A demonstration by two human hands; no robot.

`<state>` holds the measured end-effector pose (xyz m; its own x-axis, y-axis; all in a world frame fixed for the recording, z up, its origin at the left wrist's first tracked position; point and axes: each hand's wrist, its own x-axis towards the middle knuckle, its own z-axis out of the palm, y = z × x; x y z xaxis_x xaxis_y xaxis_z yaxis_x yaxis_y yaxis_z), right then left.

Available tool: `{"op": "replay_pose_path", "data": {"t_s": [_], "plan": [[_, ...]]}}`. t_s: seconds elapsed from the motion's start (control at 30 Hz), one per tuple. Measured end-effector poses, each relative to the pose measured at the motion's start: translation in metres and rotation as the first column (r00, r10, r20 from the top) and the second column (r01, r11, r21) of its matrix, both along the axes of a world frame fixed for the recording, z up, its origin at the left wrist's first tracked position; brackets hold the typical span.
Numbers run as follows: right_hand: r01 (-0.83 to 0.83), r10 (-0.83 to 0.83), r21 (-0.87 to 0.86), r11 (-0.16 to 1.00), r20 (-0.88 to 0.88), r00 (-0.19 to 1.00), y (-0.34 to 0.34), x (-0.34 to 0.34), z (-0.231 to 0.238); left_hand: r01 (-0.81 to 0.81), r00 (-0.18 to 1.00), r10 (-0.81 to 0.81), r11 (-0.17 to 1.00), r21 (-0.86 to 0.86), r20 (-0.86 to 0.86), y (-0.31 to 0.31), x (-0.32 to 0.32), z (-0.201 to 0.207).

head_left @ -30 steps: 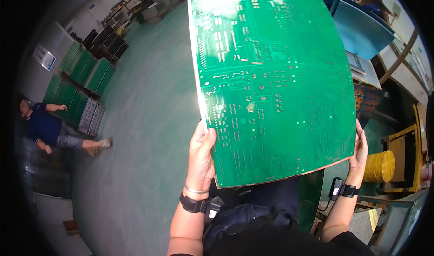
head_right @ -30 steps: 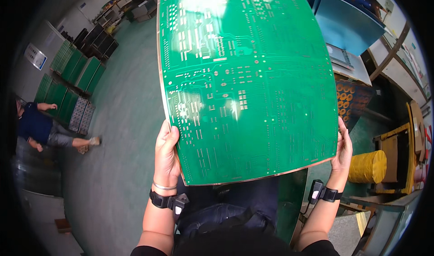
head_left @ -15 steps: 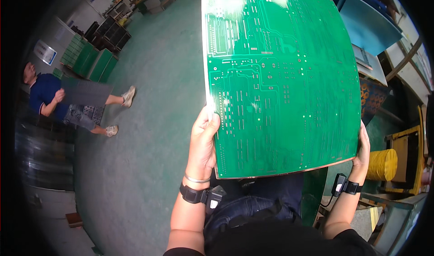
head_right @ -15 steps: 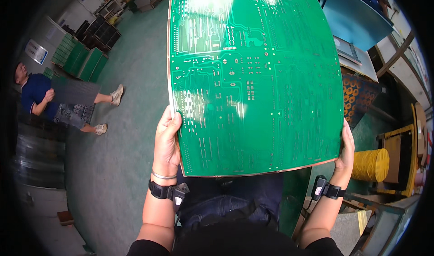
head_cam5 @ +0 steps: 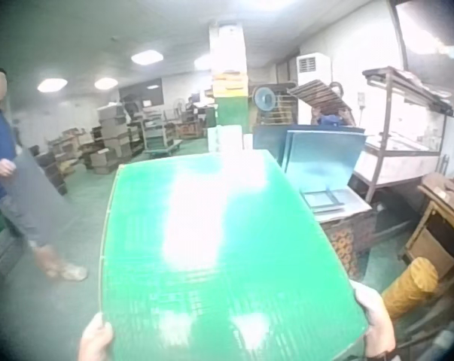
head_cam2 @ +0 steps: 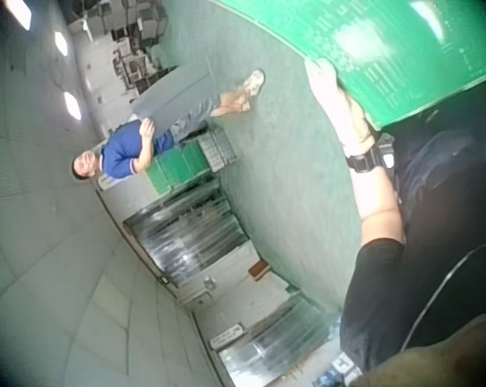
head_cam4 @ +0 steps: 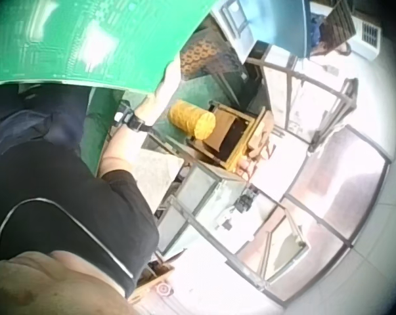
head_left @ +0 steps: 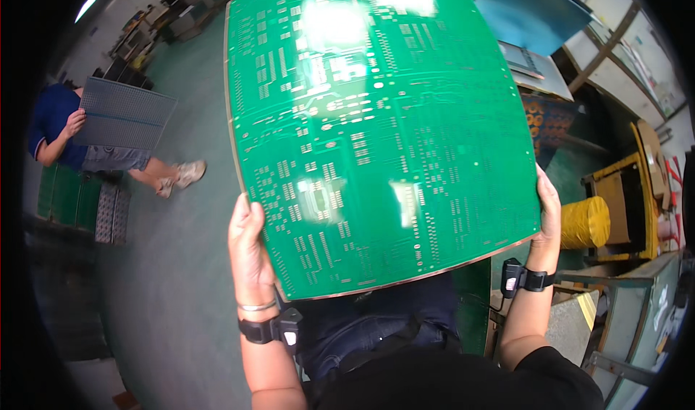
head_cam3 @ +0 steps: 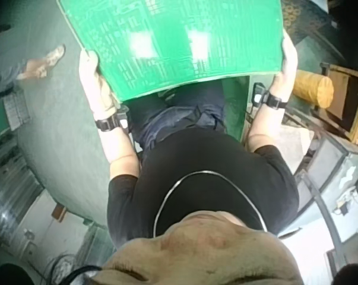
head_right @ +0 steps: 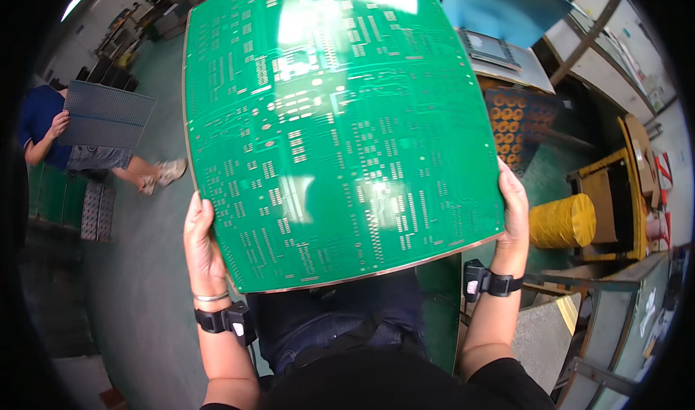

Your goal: Inspecting and organizing large green printed circuit boards on a factory floor.

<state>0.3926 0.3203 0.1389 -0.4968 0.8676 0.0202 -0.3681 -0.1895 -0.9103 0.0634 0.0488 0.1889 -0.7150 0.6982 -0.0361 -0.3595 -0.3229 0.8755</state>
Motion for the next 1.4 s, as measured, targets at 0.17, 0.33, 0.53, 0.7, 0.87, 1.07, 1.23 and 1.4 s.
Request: {"op": "replay_pose_path", "data": {"t_s": [0.17,0.33,0.53,0.7,0.87,1.07,1.23,1.4], "plan": [[-0.004,0.004,0.004,1.0,-0.066,0.998,-0.008,-0.005,0.013,0.0,1.0,0.001,1.0,-0.017,0.008,-0.004,-0.003,-0.002],[-0.03,0.031,0.006,1.0,-0.1,0.994,-0.013,-0.014,0.018,-0.047,0.999,0.047,0.998,-0.051,-0.008,-0.009,-0.004,-0.005],[-0.063,0.062,-0.006,0.998,-0.116,0.991,-0.018,-0.015,0.025,-0.043,0.999,0.044,0.999,-0.031,0.008,-0.014,-0.002,-0.011],[-0.091,0.091,0.005,0.996,-0.108,0.99,-0.021,-0.018,0.028,-0.072,0.997,0.072,0.996,-0.056,0.008,-0.014,0.001,-0.009],[-0.115,0.115,0.0,0.993,-0.114,0.987,-0.021,-0.018,0.028,-0.068,0.997,0.069,0.997,-0.03,0.046,-0.019,-0.001,-0.012],[-0.13,0.132,0.033,0.991,-0.072,0.989,-0.021,-0.017,0.024,-0.074,0.997,0.075,0.997,-0.036,0.006,-0.024,-0.005,-0.014],[-0.178,0.176,-0.012,0.984,-0.066,0.982,-0.022,-0.011,0.018,-0.15,0.983,0.14,0.985,-0.084,-0.122,-0.034,-0.01,-0.019],[-0.275,0.275,0.004,0.961,0.032,0.961,-0.019,-0.001,0.005,-0.199,0.955,0.163,0.972,-0.127,-0.247,-0.04,-0.008,-0.019]]}}
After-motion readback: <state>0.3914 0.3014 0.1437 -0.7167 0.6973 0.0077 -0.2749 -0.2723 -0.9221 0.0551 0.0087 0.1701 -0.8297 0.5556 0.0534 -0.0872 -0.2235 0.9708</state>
